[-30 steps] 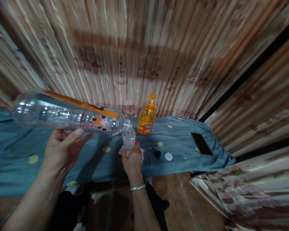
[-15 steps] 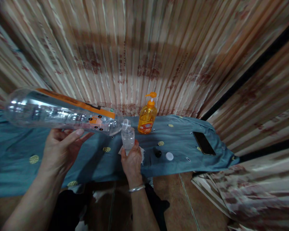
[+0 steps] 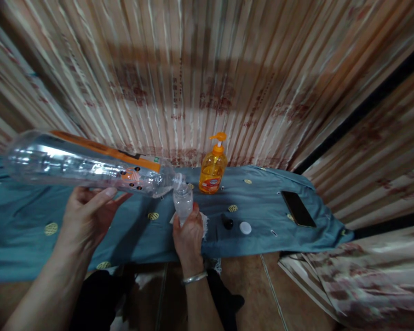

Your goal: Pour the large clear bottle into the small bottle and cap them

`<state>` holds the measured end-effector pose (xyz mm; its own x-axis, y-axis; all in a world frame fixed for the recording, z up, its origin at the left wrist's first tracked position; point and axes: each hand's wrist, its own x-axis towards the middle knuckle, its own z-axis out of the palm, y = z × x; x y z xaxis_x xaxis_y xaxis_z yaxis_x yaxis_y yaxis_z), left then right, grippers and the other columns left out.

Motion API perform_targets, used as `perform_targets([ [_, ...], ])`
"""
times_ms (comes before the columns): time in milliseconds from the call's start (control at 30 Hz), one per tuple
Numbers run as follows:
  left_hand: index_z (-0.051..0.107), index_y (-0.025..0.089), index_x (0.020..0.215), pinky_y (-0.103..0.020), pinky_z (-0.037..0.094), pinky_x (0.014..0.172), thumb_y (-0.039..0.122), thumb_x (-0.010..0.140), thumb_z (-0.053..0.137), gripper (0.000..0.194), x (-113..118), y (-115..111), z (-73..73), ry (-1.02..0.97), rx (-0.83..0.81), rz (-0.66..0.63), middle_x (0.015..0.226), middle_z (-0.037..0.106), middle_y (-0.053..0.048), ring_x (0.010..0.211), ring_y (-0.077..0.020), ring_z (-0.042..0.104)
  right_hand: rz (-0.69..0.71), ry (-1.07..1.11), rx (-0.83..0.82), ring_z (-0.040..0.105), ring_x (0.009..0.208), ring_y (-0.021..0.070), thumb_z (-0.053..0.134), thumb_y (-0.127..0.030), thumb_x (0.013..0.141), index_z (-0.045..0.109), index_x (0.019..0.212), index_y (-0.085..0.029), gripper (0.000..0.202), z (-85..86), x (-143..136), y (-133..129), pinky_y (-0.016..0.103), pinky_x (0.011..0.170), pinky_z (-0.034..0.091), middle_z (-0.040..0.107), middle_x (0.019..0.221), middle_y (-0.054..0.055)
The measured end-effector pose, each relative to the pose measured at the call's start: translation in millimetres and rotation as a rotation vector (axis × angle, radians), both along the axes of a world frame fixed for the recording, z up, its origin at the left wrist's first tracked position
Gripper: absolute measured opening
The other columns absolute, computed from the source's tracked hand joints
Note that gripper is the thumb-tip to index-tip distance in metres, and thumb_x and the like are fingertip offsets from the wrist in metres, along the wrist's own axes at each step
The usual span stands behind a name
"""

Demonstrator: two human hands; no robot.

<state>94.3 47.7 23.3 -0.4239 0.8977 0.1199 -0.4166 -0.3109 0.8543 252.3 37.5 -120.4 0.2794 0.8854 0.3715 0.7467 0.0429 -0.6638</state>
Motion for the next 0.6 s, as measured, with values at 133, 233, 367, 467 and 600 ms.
perform_targets([
  [133,0.064,0.017,0.054,-0.026,0.062,0.064,0.027,0.034,0.1,0.043,0,1,-0.2,0.001,0.013,-0.014,0.064,0.071,0.003,0.064,-0.0129,0.07,0.0,0.007,-0.01,0.071,0.097,0.031,0.054,-0.029,0.091,0.044,0.131,-0.01,0.045,0.3,-1,0,0.049,0.084,0.059,0.071,0.104,0.02],
  [233,0.058,0.017,0.048,-0.024,0.061,0.062,0.026,0.036,0.1,0.044,2,3,1.9,-0.004,0.048,-0.016,0.063,0.071,0.003,0.062,-0.012,0.07,-0.003,-0.001,-0.009,0.071,0.098,0.0313,0.055,-0.029,0.09,0.043,0.131,-0.007,0.048,0.6,-2,-1,0.047,0.084,0.059,0.071,0.105,0.021],
  [367,0.068,0.017,0.054,-0.024,0.062,0.063,0.024,0.037,0.099,0.036,7,5,5.1,0.006,0.049,-0.082,0.065,0.074,0.0,0.061,-0.0129,0.07,-0.002,-0.017,0.023,0.071,0.098,0.0316,0.052,-0.028,0.092,0.044,0.131,-0.006,0.046,1.5,-4,-2,0.047,0.085,0.059,0.071,0.106,0.022],
  [467,0.073,0.017,0.058,-0.024,0.062,0.063,0.023,0.04,0.098,0.031,11,4,4.7,0.017,0.044,-0.122,0.063,0.074,-0.002,0.059,-0.0142,0.07,-0.005,-0.034,0.042,0.071,0.1,0.0322,0.051,-0.028,0.092,0.045,0.131,-0.006,0.045,2.0,-5,-3,0.047,0.087,0.058,0.071,0.107,0.023],
  [600,0.073,0.017,0.056,-0.027,0.064,0.064,0.025,0.04,0.097,0.03,8,4,1.7,-0.004,0.012,-0.107,0.066,0.076,-0.003,0.061,-0.0162,0.072,-0.013,-0.038,0.043,0.071,0.102,0.0309,0.052,-0.029,0.093,0.044,0.133,-0.007,0.046,1.4,-5,-3,0.047,0.087,0.059,0.071,0.11,0.022],
])
